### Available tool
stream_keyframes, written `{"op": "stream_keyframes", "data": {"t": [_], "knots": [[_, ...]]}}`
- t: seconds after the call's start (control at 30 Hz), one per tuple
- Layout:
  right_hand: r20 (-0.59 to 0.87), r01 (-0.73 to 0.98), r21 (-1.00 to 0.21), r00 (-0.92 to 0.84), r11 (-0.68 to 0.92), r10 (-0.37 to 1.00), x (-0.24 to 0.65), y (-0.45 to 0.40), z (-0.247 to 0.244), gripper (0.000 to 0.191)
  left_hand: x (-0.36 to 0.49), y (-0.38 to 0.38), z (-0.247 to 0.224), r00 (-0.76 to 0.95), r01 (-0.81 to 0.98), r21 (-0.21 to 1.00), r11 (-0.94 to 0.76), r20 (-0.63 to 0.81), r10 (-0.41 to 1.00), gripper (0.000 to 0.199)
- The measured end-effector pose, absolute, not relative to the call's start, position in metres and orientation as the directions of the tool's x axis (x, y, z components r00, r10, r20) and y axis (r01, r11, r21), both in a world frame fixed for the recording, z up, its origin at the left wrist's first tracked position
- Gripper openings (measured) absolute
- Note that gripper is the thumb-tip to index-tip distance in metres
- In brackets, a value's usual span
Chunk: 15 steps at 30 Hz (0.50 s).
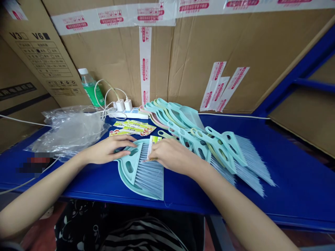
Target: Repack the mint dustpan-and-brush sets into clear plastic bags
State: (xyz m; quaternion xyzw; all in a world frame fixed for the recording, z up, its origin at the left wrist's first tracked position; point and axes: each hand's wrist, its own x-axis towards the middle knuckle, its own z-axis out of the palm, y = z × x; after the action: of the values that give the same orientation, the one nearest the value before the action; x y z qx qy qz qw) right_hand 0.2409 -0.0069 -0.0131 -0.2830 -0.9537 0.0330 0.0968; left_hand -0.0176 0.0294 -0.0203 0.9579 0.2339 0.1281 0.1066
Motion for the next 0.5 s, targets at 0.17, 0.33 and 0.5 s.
{"op": "stream_keyframes", "data": {"t": [0.17, 0.33, 0.5], "knots": [[0.126, 0.521, -0.204, -0.826, 0.829, 0.55, 0.244, -0.01, -0.008, 0.011, -0.017, 0.029, -0.019, 0.858, 0.421, 0.282, -0.862, 0.186, 0.48, 0.03], [0.068, 0.501, -0.374, -0.824, 0.78, 0.562, 0.249, -0.014, -0.004, 0.037, -0.017, 0.029, -0.018, 0.859, 0.422, 0.287, -0.86, 0.177, 0.481, 0.031], [0.062, 0.53, -0.47, -0.778, 0.706, 0.625, 0.25, -0.016, 0.003, 0.065, -0.017, 0.029, -0.019, 0.859, 0.421, 0.286, -0.861, 0.179, 0.479, 0.032]]}}
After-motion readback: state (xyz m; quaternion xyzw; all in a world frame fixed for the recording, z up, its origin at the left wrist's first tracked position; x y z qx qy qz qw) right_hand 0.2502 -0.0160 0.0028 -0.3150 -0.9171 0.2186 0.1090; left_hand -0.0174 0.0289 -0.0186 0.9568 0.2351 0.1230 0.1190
